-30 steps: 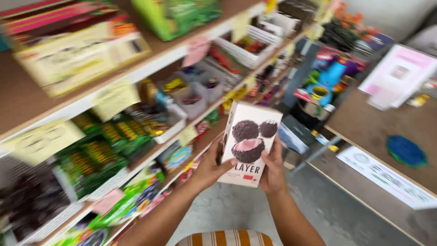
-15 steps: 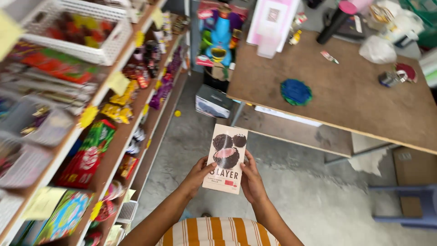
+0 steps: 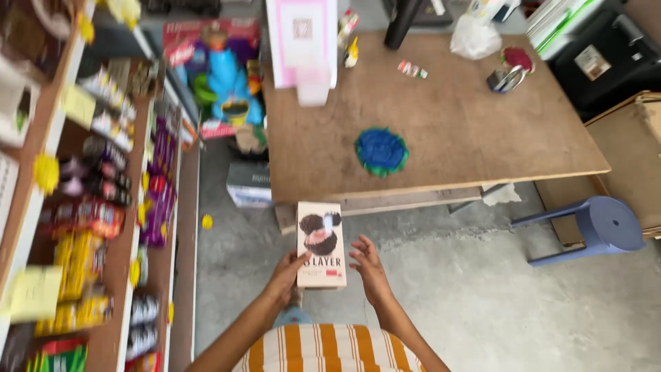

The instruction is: The person wipes several boxes of pistachio and 3-layer cookies with a blue cloth on a wooden table, then places them on a shelf. They repeat this process with additional snack boxes, arranging them neatly on the shelf.

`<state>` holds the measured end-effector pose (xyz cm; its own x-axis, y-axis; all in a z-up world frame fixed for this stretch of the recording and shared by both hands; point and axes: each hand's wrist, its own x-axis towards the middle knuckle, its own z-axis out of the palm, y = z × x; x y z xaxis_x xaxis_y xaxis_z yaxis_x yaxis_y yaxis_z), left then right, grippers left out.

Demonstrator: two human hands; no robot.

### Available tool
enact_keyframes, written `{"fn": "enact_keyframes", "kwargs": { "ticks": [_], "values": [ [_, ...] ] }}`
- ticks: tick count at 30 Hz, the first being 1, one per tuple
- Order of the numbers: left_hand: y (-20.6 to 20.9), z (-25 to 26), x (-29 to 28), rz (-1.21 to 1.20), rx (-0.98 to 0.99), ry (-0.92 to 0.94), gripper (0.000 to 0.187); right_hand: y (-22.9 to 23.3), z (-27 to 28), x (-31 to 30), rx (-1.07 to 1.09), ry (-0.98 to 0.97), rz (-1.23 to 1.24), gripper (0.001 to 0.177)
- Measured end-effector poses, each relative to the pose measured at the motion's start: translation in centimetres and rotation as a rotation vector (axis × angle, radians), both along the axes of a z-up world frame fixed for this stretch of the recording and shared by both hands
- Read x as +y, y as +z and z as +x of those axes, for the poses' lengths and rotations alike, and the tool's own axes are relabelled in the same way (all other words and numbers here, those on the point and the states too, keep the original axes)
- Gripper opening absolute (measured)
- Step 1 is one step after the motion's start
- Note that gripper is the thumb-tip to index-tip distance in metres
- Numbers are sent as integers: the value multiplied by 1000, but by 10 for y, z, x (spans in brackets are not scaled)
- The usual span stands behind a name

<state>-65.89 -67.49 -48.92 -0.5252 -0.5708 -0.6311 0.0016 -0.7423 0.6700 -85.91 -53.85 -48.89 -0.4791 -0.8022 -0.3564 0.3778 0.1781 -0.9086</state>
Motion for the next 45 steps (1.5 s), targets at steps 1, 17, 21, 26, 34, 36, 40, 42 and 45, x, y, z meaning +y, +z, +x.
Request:
{"fn": "enact_keyframes", "kwargs": {
  "ticks": [1, 17, 21, 26, 34, 36, 40, 42, 45],
  "values": [
    [-7, -14, -27, -25, 5, -21, 57, -1, -14, -29, 5, -21, -25, 64],
    [-30, -110, -177, -131, -107, -143, 66, -25, -124, -160, 332, -182, -4, 66],
    [-24, -142, -185, -62, -77, -88, 64, -30, -175, -178, 667, -172, 24, 66],
    [-55, -178, -192, -90, -74, -26, 60, -8, -215, -202, 1199, 71, 120, 71],
    [-88, -202, -207, -461, -269, 117, 51, -9, -255, -222, 1514, 369, 381, 71],
    [-98, -198, -209, -682, -441, 105, 57, -19, -260, -224, 1503, 439, 395, 52],
    [-109, -193, -201, -776, -467, 62, 53, -26, -273, -231, 1476, 494, 334, 31],
    [-97, -192, -202, -826, -403, 80, 46, -27, -277, -235, 1336, 355, 197, 24],
    [-96, -187, -194, -730, -416, 46, 47, 11, -258, -231, 1162, 178, -52, 22]
  ]
}}
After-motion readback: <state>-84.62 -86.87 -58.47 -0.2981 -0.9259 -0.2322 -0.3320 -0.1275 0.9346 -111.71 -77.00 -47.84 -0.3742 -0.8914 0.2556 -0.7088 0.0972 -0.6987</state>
